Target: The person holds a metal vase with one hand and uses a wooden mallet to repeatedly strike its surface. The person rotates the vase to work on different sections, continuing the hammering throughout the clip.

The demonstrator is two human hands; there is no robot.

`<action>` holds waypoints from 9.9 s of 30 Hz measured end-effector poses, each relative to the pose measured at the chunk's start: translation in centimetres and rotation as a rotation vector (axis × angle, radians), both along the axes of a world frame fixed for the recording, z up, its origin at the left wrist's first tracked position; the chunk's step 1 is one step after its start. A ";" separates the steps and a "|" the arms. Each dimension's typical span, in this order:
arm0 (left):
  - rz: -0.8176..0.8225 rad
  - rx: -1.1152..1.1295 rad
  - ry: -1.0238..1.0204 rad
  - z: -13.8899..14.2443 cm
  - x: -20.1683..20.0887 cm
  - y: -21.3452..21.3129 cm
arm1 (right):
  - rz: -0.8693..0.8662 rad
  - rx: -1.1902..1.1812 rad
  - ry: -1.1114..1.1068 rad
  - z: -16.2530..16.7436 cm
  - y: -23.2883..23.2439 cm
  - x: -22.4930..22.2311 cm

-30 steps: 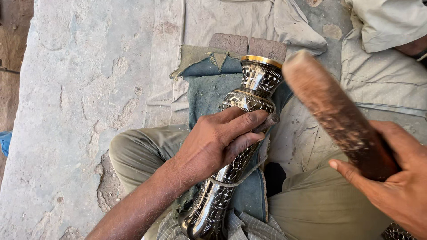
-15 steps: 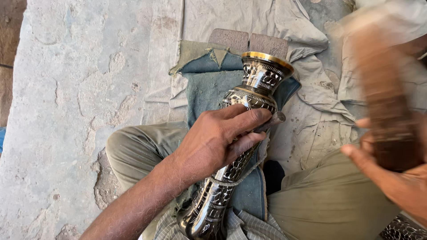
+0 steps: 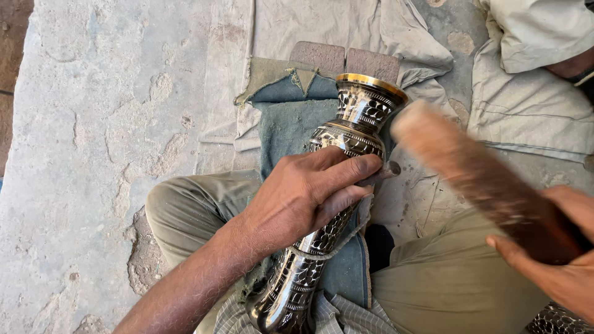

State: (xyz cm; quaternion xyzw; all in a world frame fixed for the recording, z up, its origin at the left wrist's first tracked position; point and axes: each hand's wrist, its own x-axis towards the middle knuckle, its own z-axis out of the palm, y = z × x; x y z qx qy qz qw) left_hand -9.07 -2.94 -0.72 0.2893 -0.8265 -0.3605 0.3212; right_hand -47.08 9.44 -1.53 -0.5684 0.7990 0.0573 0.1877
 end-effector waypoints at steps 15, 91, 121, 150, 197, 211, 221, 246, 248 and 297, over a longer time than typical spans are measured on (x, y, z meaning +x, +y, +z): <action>-0.041 -0.035 0.008 -1.3 0.2 -0.3 | 0.303 -0.107 -0.239 0.4 0.5 2.0; 0.047 0.080 0.214 -2.4 1.8 0.8 | -0.077 0.138 0.154 -5.5 -2.0 -10.9; -0.052 0.100 0.262 -3.4 2.2 0.1 | 0.219 -0.031 -0.133 2.6 -2.5 -5.4; -0.250 0.056 0.339 -4.0 2.3 -1.7 | 0.084 -0.353 -0.049 0.9 1.5 -3.8; 0.171 0.445 0.223 -3.5 5.0 4.6 | 0.183 0.269 0.029 2.0 -0.6 9.7; 0.001 0.152 0.064 -0.3 2.5 3.7 | 0.073 -0.110 -0.681 -0.4 4.6 6.6; -0.019 0.059 -0.276 0.5 2.1 4.8 | -0.036 -0.316 -0.684 -2.7 8.0 5.5; 0.002 0.039 -0.148 -0.2 2.4 4.8 | 0.057 -0.091 -0.336 -2.5 5.0 4.8; 0.023 0.074 -0.106 -0.1 2.4 5.0 | -0.017 -0.255 -0.480 -2.5 5.4 5.0; -0.064 0.096 -0.106 0.0 2.6 3.4 | -0.073 -0.372 -0.474 -1.6 4.9 4.4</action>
